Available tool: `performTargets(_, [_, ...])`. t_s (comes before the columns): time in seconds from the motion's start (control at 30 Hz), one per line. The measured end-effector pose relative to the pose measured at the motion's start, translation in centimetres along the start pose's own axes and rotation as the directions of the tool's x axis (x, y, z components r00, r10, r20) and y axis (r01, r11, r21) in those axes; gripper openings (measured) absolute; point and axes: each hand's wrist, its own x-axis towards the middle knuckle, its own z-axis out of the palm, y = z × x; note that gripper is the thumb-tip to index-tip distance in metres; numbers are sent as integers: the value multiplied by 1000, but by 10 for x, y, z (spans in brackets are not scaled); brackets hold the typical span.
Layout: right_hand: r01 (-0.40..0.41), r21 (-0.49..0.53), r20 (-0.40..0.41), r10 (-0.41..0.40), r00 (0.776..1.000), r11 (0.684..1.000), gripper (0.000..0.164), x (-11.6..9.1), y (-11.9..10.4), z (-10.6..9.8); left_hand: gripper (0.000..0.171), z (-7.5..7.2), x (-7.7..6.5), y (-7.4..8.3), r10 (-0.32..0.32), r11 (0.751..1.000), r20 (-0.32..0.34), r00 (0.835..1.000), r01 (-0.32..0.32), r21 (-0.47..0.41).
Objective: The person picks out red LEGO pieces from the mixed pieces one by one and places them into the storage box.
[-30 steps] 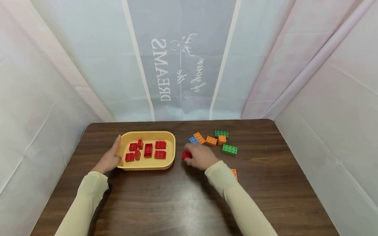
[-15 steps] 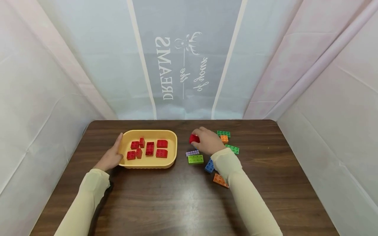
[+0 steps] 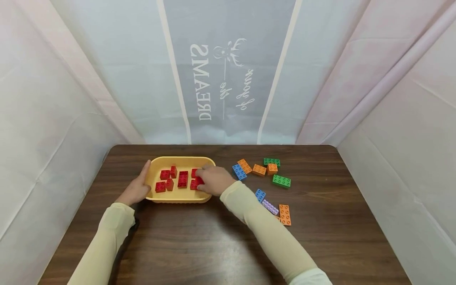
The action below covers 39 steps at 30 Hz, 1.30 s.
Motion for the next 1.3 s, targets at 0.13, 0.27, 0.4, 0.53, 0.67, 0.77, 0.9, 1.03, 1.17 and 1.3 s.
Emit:
performTargets(0.13, [45,-84,51,-41,998,995,37,11,-10,15,95,2,0,1,5,1000,-3,1000,-5,1])
performTargets(0.27, [68,-97,96,-59,994,993,29,19,-13,27,94,4,1,2,6,1000,-5,1000,-6,-3])
performTargets(0.4, [76,-63,122,-68,990,995,17,23,-10,34,94,6,1,3,11,1000,-1,1000,-11,-7])
performTargets(0.53, [74,-40,138,-68,988,996,15,25,-8,38,94,6,0,3,12,1000,0,1000,-12,-12])
performTargets(0.67, [69,-46,144,-62,988,997,17,27,-8,41,95,7,-1,3,3,1000,5,1000,-3,-11])
performTargets(0.77, [63,-45,154,-55,986,997,18,27,-9,43,95,7,-2,2,-2,1000,5,1000,2,-13])
performTargets(0.9, [50,-39,168,-43,985,998,20,28,-10,45,94,8,-3,0,-3,1000,3,1000,3,-13])
performTargets(1.03, [38,-11,163,-35,986,999,22,31,-7,45,94,8,0,-2,-12,1000,12,1000,13,-11])
performTargets(1.17, [10,38,99,-14,995,999,21,34,1,43,93,6,9,-4,-18,1000,20,1000,18,-4])
performTargets(1.3, [-42,101,-52,48,998,994,17,37,14,42,87,1,18,-5,-6,997,28,1000,4,73])
